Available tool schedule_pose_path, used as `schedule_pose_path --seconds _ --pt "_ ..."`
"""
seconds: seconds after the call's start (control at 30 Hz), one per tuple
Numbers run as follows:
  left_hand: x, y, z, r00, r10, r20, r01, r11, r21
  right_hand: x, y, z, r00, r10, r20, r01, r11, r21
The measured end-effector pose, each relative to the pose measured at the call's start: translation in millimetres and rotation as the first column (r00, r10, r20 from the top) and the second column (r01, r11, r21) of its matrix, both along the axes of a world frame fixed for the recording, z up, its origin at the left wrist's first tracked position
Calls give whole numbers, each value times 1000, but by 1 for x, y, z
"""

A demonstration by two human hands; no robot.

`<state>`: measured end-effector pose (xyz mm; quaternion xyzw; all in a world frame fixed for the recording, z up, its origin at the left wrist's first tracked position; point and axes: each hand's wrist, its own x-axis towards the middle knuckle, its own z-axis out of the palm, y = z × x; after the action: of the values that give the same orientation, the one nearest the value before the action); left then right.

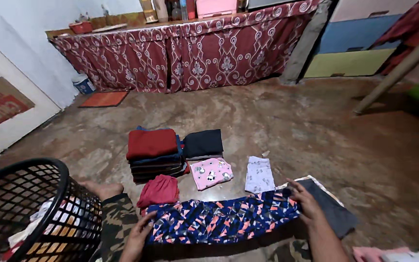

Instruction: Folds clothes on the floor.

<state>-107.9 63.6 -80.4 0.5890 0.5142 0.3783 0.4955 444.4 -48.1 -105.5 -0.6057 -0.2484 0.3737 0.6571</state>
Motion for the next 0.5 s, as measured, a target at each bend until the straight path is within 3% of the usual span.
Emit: schedule_pose_path --seconds 0.07,0.1,0.17,0.23,0.3,0.5 --pt "-2 -2 -5 992 -81 -96 79 997 -18 7 -6 -2 1000 12 -3 -12 999 33" --pt "-2 -2 -9 970 -126 -207 117 991 -58 10 -8 -7 998 22 54 -20 999 -43" --pt "4 0 -17 840 -207 -501 129 974 -186 11 -11 -21 973 103 209 -25 937 -348" --pt "18 -1 -28 669 -233 -706 46 961 -273 8 -11 -37 923 229 310 13 785 -619" --pt "31 -3 -36 600 -199 -775 -18 965 -262 5 -10 -42 882 298 366 83 666 -741" --pt "42 -12 -44 590 -51 -806 -95 987 -133 0 -8 -35 868 368 335 133 477 -869"
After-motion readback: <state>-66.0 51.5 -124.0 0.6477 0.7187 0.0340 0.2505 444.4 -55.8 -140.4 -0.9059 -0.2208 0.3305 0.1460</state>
